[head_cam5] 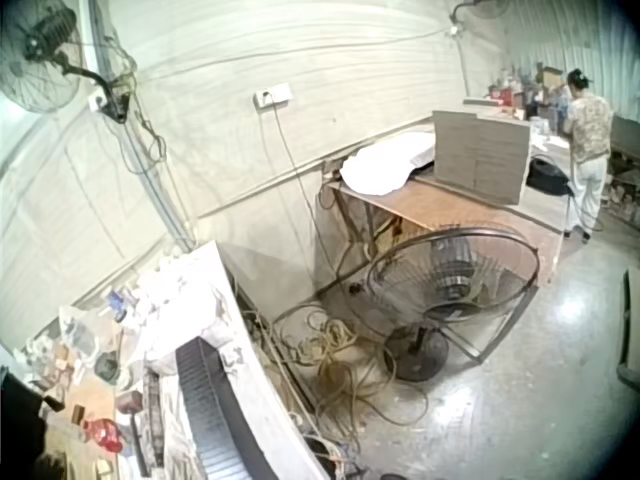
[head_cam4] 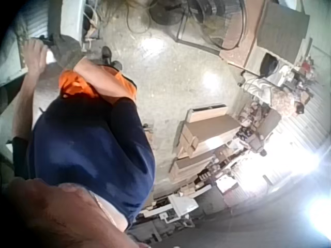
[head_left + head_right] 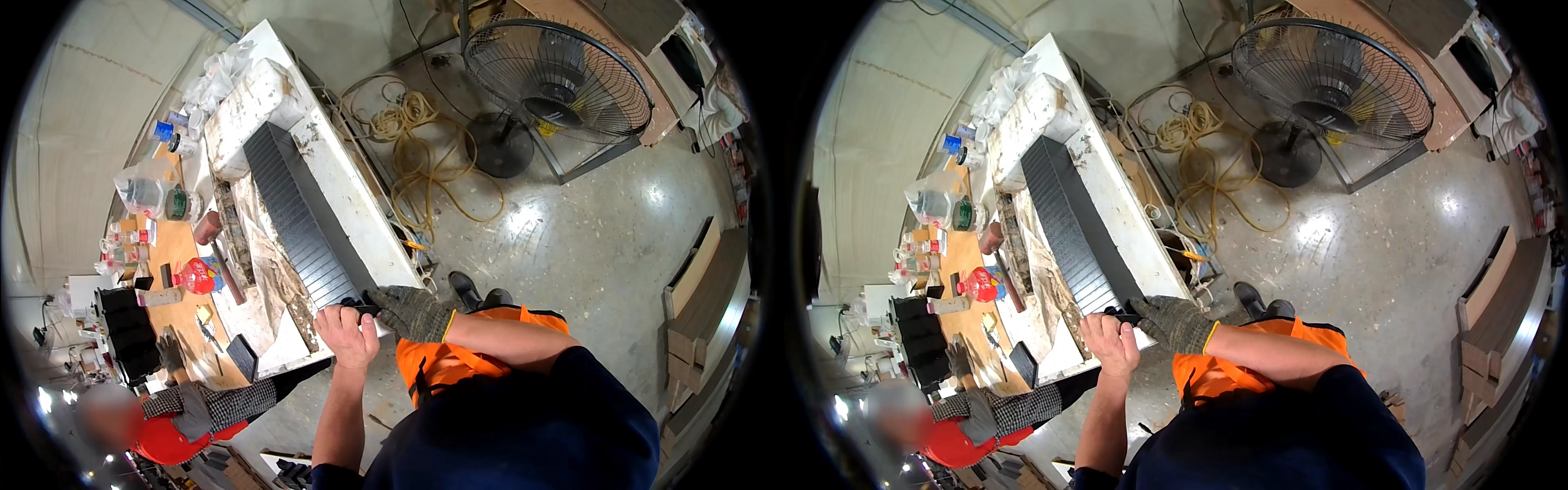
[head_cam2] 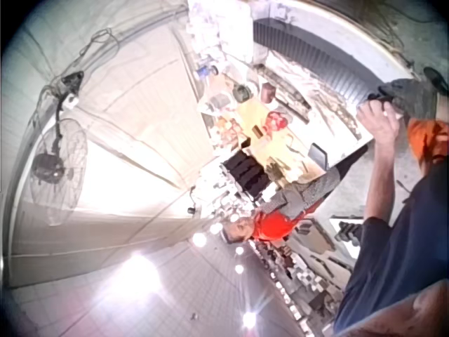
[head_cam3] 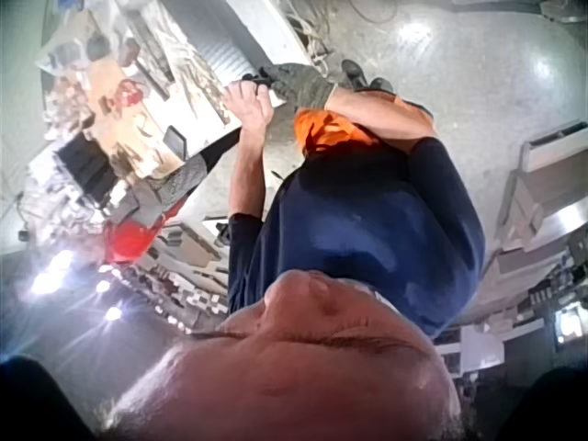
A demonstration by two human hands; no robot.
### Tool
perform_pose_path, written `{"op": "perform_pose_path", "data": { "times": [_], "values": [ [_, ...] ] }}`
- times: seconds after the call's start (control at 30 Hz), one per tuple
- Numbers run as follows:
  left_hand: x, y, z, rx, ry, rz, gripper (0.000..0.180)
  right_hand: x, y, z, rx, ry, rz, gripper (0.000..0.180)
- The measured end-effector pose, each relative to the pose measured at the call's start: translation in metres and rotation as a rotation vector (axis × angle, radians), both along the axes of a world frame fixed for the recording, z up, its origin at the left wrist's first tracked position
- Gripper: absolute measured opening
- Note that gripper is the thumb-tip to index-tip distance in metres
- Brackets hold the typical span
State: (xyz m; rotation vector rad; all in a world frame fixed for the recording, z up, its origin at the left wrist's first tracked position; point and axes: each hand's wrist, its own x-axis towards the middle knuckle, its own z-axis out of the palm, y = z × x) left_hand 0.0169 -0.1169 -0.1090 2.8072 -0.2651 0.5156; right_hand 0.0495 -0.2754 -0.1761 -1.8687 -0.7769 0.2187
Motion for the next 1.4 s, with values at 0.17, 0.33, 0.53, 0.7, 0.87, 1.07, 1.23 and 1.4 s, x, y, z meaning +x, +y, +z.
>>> {"op": "perform_pose_path", "data": {
  "times": [0.17, 0.33, 0.53, 0.7, 0.87, 1.07, 1.23, 1.4],
  "values": [
    [0.000, 0.001, 0.000, 0.012, -0.016, -0.007, 0.021, 0.002, 0.000, 0.006, 0.017, -0.037, -0.024, 0.051],
    [0.002, -0.001, 0.002, 0.009, -0.009, -0.015, 0.021, 0.002, -0.001, 0.007, -0.084, -0.019, -0.014, 0.051],
    [0.002, -0.002, 0.003, 0.023, -0.011, -0.001, 0.018, 0.007, 0.000, 0.016, -0.032, 0.007, -0.035, 0.049],
    [0.002, -0.004, 0.006, 0.021, -0.001, 0.003, 0.016, 0.007, -0.002, 0.011, 0.000, -0.002, -0.030, 0.049],
    [0.002, -0.005, 0.008, -0.021, 0.032, -0.006, 0.013, 0.009, -0.006, 0.002, 0.024, 0.080, -0.125, 0.036],
    [0.001, -0.005, 0.013, -0.038, 0.049, 0.002, 0.014, 0.014, -0.002, 0.007, 0.186, 0.204, -0.301, 0.028],
    [0.005, -0.017, 0.027, 0.015, 0.137, 0.067, 0.021, 0.013, 0.002, -0.007, 0.181, 0.118, -0.342, 0.029],
    [0.011, -0.028, 0.022, 0.093, 0.093, 0.182, 0.028, 0.011, 0.004, -0.009, 0.199, 0.128, -0.341, 0.028]
  ]
}}
